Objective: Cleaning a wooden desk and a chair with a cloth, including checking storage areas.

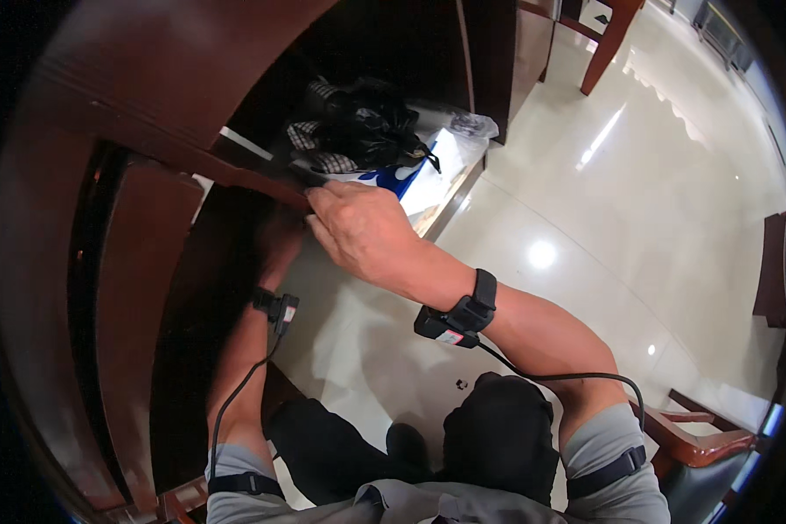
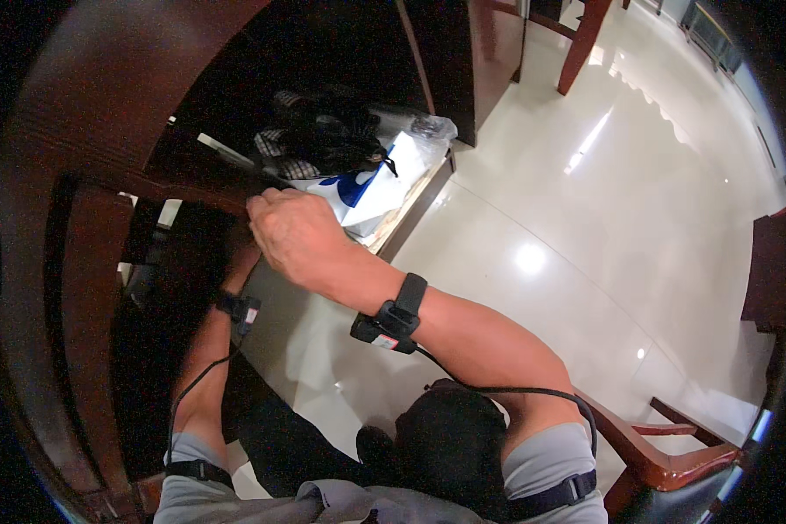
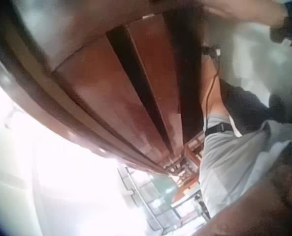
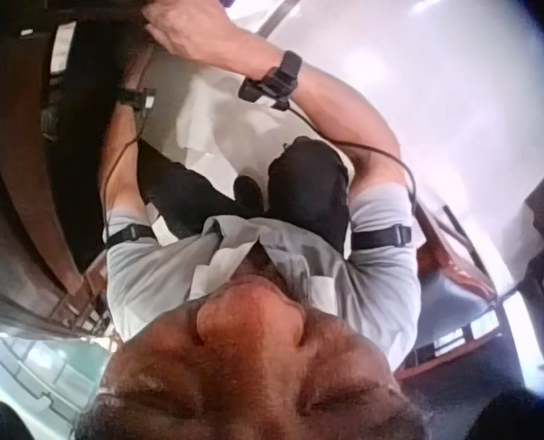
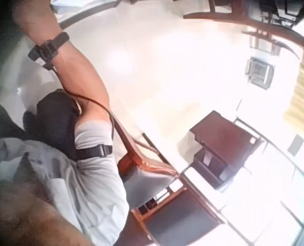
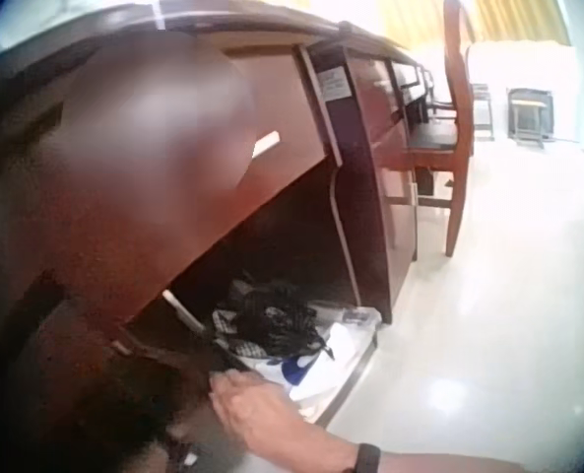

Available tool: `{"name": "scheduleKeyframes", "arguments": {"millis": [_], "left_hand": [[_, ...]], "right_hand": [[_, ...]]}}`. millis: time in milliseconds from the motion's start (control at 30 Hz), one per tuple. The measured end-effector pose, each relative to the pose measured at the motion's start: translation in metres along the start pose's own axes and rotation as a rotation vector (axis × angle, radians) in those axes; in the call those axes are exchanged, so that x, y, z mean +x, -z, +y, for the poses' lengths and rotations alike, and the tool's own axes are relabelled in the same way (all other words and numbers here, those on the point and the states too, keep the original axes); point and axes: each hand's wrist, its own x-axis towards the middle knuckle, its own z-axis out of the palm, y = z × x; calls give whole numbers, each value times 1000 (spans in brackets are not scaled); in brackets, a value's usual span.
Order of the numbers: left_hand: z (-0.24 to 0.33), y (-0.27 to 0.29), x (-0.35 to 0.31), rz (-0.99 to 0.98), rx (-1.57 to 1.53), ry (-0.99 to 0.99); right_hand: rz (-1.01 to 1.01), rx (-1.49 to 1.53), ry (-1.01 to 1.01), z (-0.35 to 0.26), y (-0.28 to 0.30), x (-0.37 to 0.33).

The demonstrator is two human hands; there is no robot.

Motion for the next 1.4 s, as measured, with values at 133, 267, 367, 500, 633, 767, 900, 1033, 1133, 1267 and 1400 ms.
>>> {"name": "scheduleKeyframes", "arguments": {"millis": [133,267,367,500,633,767,900,1033,1133,1267,1400], "left_hand": [[38,44,-17,22,-12,35],[47,60,-23,175,254,-16],[57,64,-20,159,397,-82],[57,58,-18,117,463,-68],[62,51,-26,163,439,-133],[68,43,-38,113,513,-18],[58,46,-46,149,562,-66],[46,48,-32,159,568,-54],[34,40,-39,234,558,-54],[48,27,-40,42,475,-8],[-26,18,-57,266,-441,181]], "right_hand": [[-51,75,8,1,0,-1],[-109,138,-71,32,8,-32],[-173,175,-318,71,12,-66],[-140,174,-471,109,14,-95],[-30,345,-683,126,5,-100],[62,387,-712,121,9,-83],[96,263,-626,107,4,-72],[127,226,-466,113,-7,-48],[128,93,-354,110,-11,-32],[-31,-268,-361,130,-13,-17],[-179,-492,-322,149,-55,9]]}}
